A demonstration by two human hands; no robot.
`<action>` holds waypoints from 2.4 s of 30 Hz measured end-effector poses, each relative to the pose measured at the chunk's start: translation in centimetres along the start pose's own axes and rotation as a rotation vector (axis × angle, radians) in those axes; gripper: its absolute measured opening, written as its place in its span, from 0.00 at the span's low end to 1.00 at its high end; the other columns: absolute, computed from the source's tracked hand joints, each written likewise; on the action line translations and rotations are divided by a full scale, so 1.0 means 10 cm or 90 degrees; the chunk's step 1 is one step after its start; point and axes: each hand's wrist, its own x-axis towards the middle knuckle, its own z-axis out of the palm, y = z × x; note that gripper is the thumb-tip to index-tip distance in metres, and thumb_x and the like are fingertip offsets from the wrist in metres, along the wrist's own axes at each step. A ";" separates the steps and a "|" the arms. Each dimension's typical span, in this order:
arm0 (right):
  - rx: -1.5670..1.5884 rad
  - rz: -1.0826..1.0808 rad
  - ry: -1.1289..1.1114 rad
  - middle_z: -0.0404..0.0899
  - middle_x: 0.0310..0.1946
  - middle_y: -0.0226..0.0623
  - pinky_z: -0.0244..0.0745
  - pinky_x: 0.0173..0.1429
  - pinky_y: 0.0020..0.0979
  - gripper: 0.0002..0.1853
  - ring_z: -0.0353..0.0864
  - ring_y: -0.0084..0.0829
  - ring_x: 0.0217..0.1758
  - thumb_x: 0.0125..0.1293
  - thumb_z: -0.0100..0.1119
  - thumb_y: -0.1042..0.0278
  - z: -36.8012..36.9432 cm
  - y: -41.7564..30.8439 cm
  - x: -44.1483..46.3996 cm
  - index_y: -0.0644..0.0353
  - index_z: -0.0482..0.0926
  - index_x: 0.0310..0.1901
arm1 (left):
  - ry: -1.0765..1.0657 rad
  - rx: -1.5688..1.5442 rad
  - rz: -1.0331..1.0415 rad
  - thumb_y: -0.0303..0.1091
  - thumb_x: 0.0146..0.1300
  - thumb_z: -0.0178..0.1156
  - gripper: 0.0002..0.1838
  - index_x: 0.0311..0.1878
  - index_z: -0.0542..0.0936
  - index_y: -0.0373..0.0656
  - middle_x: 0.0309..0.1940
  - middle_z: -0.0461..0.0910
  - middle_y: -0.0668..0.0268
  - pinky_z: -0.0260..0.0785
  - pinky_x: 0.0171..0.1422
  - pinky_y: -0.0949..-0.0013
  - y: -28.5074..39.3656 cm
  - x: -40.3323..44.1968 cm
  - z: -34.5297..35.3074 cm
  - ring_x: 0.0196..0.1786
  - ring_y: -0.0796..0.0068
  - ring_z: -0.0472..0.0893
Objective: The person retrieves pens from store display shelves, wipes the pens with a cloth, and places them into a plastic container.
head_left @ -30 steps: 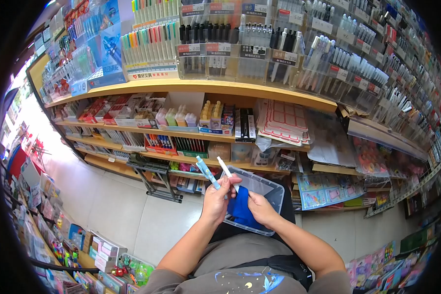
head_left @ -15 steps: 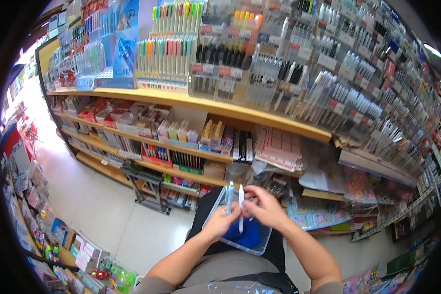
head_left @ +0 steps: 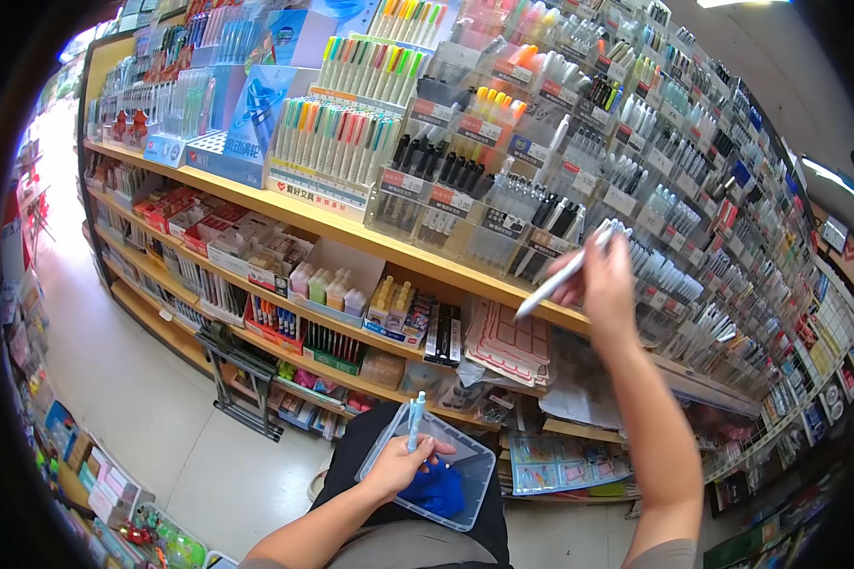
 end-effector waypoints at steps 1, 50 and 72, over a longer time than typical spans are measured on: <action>-0.036 -0.057 0.027 0.78 0.26 0.41 0.69 0.20 0.19 0.12 0.74 0.23 0.19 0.71 0.35 0.58 -0.05 -0.15 0.20 0.59 0.57 0.41 | -0.004 0.000 0.005 0.37 0.68 0.45 0.15 0.41 0.80 0.39 0.36 0.79 0.71 0.64 0.38 0.80 0.01 -0.01 0.00 0.34 0.85 0.70; -0.540 0.111 -0.649 0.74 0.39 0.46 0.71 0.46 0.41 0.16 0.75 0.45 0.44 0.54 0.58 0.61 0.68 1.19 -1.94 0.61 0.74 0.42 | -0.039 -0.116 -0.022 0.40 0.69 0.41 0.16 0.43 0.72 0.37 0.30 0.79 0.62 0.66 0.25 0.82 -0.01 0.01 -0.15 0.23 0.83 0.74; 0.119 0.158 -0.089 0.70 0.33 0.34 0.65 0.44 0.24 0.07 0.69 0.26 0.35 0.59 0.54 0.74 1.06 1.09 -1.97 0.61 0.70 0.39 | 0.092 0.262 -0.053 0.30 0.62 0.48 0.05 0.33 0.71 0.38 0.15 0.72 0.66 0.59 0.17 0.75 -0.11 -0.02 0.18 0.15 0.78 0.70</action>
